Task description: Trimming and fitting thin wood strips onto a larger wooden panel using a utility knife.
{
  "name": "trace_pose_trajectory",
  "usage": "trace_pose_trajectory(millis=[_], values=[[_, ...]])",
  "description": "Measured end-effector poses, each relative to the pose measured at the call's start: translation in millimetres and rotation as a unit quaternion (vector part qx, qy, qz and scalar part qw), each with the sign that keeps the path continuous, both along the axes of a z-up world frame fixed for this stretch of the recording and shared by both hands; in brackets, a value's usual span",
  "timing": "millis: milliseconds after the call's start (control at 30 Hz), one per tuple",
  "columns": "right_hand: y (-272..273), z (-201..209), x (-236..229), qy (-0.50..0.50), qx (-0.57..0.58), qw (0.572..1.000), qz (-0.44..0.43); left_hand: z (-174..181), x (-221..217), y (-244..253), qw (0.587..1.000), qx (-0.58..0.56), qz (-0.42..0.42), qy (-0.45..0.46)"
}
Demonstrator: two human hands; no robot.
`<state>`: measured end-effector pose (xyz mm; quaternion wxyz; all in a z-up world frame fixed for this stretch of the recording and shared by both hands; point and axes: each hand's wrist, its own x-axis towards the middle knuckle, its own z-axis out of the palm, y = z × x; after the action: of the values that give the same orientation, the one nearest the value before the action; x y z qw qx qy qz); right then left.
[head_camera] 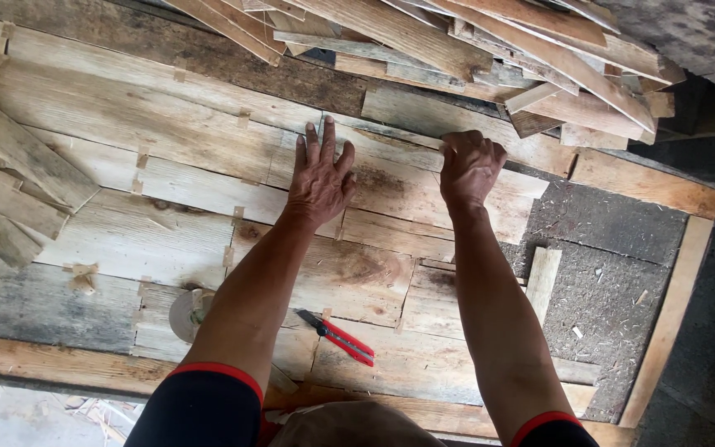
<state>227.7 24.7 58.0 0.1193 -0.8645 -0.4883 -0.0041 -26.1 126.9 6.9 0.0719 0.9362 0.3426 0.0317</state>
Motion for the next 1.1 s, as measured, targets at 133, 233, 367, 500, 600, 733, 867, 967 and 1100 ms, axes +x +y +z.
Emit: trace_pose_trajectory(millis=[133,233,367,500,600,733,867,967,1100], values=[[-3,7,13,0.008,-0.015,1.000,0.009,2,-1,-1,1.000,-0.007,0.001,-0.006],[-6,16,22,0.050,0.043,0.994,0.091,2,-1,-1,1.000,0.002,-0.001,-0.004],[-3,27,25,0.063,-0.019,0.991,0.115,8,-2,1,1.000,-0.016,-0.005,0.010],[-3,31,25,0.109,0.045,0.976,0.182,10,-1,2,1.000,-0.010,-0.008,0.012],[-2,21,27,0.138,0.046,0.968,0.202,7,0,3,0.999,-0.028,-0.004,0.024],[0,22,26,0.060,0.014,0.978,0.199,5,1,3,0.999,-0.027,-0.003,0.029],[2,25,24,0.018,0.029,0.972,0.232,4,1,1,0.999,-0.026,0.004,0.038],[3,19,24,0.018,0.043,0.970,0.238,3,2,2,0.999,-0.012,0.008,0.044],[3,11,26,0.059,0.061,0.971,0.222,7,2,3,0.999,-0.024,0.010,0.040]])
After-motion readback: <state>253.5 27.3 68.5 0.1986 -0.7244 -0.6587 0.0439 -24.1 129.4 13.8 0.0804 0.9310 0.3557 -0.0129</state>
